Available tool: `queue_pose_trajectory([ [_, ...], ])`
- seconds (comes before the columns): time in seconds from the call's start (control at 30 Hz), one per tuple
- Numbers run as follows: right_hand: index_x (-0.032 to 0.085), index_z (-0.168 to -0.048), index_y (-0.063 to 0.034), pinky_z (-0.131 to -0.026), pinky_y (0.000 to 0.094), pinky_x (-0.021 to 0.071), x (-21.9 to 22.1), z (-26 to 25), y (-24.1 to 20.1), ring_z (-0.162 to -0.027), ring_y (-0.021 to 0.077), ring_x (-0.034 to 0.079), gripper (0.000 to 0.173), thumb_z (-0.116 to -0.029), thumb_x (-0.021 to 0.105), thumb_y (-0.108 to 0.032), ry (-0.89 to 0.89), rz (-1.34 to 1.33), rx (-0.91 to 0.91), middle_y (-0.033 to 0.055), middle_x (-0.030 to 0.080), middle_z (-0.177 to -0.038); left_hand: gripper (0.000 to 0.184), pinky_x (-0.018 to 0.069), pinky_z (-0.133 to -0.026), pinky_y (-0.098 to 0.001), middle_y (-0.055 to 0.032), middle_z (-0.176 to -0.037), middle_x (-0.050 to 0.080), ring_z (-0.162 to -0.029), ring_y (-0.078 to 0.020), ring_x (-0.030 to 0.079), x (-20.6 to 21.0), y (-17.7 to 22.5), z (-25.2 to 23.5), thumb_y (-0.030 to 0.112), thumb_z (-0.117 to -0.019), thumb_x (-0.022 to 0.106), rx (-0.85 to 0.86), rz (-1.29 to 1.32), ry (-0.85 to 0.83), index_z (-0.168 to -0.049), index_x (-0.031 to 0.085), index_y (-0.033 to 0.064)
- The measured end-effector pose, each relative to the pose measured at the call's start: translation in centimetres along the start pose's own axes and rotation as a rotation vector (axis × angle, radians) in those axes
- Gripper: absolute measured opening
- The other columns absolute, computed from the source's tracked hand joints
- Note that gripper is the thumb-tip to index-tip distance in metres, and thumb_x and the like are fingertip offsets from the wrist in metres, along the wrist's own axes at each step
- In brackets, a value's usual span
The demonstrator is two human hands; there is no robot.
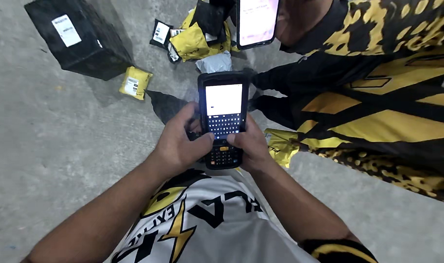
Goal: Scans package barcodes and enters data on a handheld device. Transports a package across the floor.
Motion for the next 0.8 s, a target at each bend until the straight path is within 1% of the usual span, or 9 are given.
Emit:
queue_pose_trajectory([
  [0.1,0.046,-0.134,-0.0183,-0.078,0.0305,0.0621,-0.09,0.04,0.05,-0.09,0.0088,0.071,0.045,-0.0905,0.058,-0.015,0.047,0.021,0.023,-0.0005,0.07,-0.106,0.047,0.0605,-0.065,-0.0274,-0.0001,-0.093,0.071,-0.08,-0.0099,0.07,-0.02,-0.11,0.11,0.024,-0.0853,0.064,-0.007,0.017,0.013,-0.13,0.055,0.0102],
  [0.2,0.045,-0.136,-0.0195,-0.077,0.0292,0.0618,-0.02,0.15,0.1,-0.09,0.0074,0.07,0.048,-0.0898,0.059,-0.018,0.033,0.042,0.016,-0.0021,0.069,-0.107,0.042,0.0617,-0.066,-0.0286,-0.0016,-0.095,0.072,-0.08,-0.0113,0.071,-0.06,0.07,0.2,0.018,-0.0879,0.062,-0.009,0.02,0.038,-0.129,0.056,0.0093],
  [0.23,0.045,-0.136,-0.0201,-0.078,0.0288,0.0615,0.05,0.19,0.08,-0.091,0.0067,0.07,0.05,-0.0886,0.059,-0.02,0.021,0.037,0.01,-0.0029,0.068,-0.107,0.042,0.0621,-0.067,-0.0286,-0.0015,-0.097,0.073,-0.082,-0.0112,0.072,-0.06,0.09,0.24,0.018,-0.0885,0.062,-0.006,0.015,0.04,-0.129,0.056,0.0093],
  [0.3,0.044,-0.137,-0.02,-0.079,0.0291,0.0612,0.21,0.21,-0.03,-0.093,0.0069,0.069,0.052,-0.0867,0.058,-0.019,0.005,0.021,-0.007,-0.0028,0.068,-0.109,0.041,0.0621,-0.067,-0.0285,-0.0015,-0.097,0.073,-0.082,-0.0111,0.072,-0.08,0.12,0.27,0.021,-0.0887,0.063,0.005,0.013,0.041,-0.128,0.057,0.0093],
  [0.4,0.043,-0.138,-0.0199,-0.08,0.0288,0.0608,0.49,0.36,-0.03,-0.094,0.0065,0.068,0.054,-0.0872,0.059,-0.018,-0.01,0.031,-0.025,-0.0034,0.067,-0.111,0.039,0.0618,-0.067,-0.0274,0.0001,-0.094,0.073,-0.081,-0.0099,0.072,-0.13,0.08,0.43,0.027,-0.0894,0.066,-0.005,-0.006,0.069,-0.124,0.059,0.0105],
  [0.53,0.042,-0.139,-0.02,-0.079,0.0285,0.0609,0.51,0.54,0.1,-0.093,0.0062,0.068,0.054,-0.0873,0.058,-0.018,-0.003,0.062,-0.028,-0.0038,0.067,-0.109,0.036,0.0638,-0.071,-0.0288,-0.0013,-0.098,0.075,-0.083,-0.0119,0.074,-0.12,0.07,0.57,0.021,-0.0906,0.07,-0.032,0.002,0.124,-0.124,0.062,0.0103],
  [0.67,0.043,-0.139,-0.0198,-0.079,0.0294,0.061,0.33,0.68,0.33,-0.093,0.0067,0.069,0.054,-0.0866,0.058,-0.019,0.007,0.055,-0.022,-0.0034,0.067,-0.11,0.041,0.061,-0.066,-0.0275,-0.0009,-0.093,0.072,-0.079,-0.0105,0.071,0.03,-0.47,0.72,0.026,-0.0886,0.066,0.008,0.047,0.057,-0.125,0.058,0.0093],
  [0.8,0.046,-0.135,-0.0192,-0.077,0.0288,0.0613,0.15,0.75,0.5,-0.09,0.0067,0.069,0.047,-0.0888,0.053,-0.015,0.045,0.069,-0.003,-0.0027,0.069,-0.106,0.04,0.0622,-0.068,-0.029,-0.0029,-0.097,0.073,-0.083,-0.012,0.072,0.07,-0.47,0.88,0.019,-0.0889,0.063,0.019,0.071,0.033,-0.127,0.057,0.0074],
])
Point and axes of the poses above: each hand's wrist, its own z-axis away from the middle knuckle, its own x-axis out of the palm, y = z × x, the point moved 10 cm from there along -z, towards the middle knuckle
